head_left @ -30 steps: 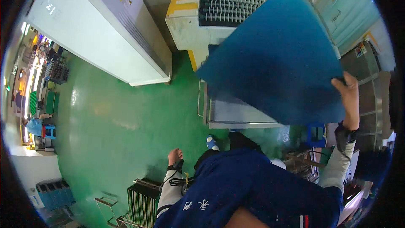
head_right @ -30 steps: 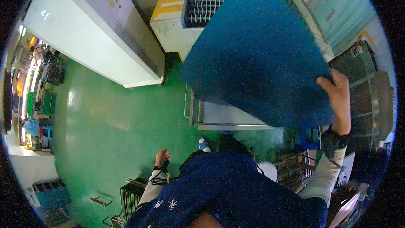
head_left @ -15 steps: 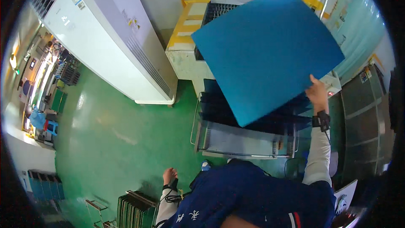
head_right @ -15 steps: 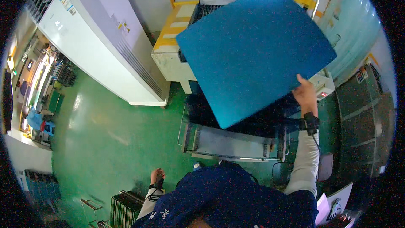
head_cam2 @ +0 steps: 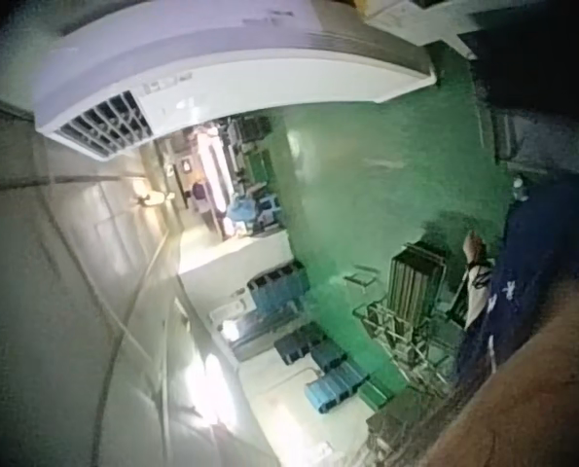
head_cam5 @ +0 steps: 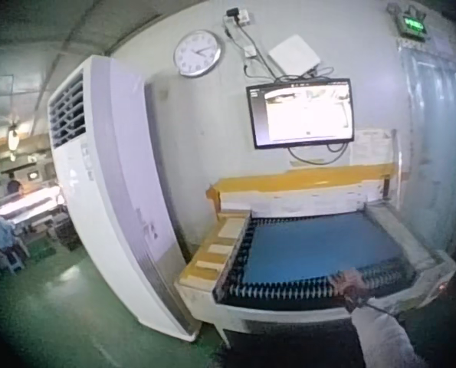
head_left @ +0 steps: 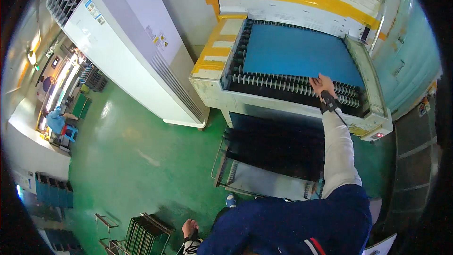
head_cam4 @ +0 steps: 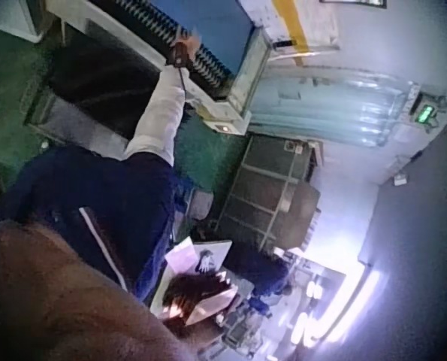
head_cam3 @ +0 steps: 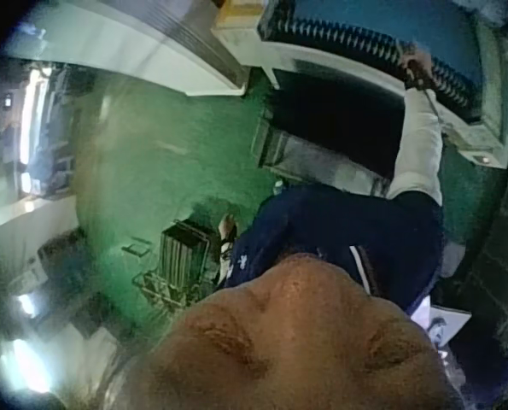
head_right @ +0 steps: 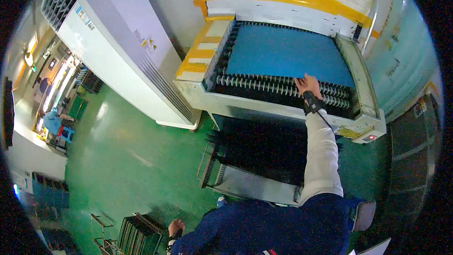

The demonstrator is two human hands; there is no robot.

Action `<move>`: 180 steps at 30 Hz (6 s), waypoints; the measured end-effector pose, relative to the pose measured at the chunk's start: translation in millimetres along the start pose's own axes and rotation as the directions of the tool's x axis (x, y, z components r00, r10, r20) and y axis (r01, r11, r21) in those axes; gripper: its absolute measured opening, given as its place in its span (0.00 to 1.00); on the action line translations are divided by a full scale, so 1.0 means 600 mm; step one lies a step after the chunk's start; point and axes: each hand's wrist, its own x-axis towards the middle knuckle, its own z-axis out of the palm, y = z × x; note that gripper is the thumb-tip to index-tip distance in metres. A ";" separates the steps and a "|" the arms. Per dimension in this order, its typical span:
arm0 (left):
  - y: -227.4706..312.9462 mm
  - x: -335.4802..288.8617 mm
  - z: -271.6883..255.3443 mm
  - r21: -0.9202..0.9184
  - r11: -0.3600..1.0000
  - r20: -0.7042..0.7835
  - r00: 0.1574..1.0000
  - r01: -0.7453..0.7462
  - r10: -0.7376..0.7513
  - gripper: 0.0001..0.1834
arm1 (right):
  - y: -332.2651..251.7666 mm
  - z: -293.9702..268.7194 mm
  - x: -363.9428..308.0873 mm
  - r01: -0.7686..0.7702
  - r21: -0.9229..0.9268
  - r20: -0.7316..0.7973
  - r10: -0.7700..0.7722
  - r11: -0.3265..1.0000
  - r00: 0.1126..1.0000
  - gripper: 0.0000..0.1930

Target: Placing blue metal sheets from a machine onto a storage rack.

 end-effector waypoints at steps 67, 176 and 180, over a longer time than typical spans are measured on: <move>0.008 0.094 0.003 -0.175 0.955 0.143 0.966 0.239 -0.216 0.10 | 0.285 0.017 -0.605 0.411 -0.768 0.367 0.188 -0.492 0.911 0.10; 0.070 0.087 0.174 0.018 0.997 0.059 0.996 0.072 -0.073 0.08 | 0.181 0.067 -0.505 0.271 -0.956 0.282 0.100 0.113 0.954 0.11; 0.111 0.064 0.203 -0.073 0.964 -0.072 0.962 0.257 -0.262 0.08 | 0.205 0.076 -0.538 0.422 -0.900 0.423 0.010 -0.110 0.906 0.12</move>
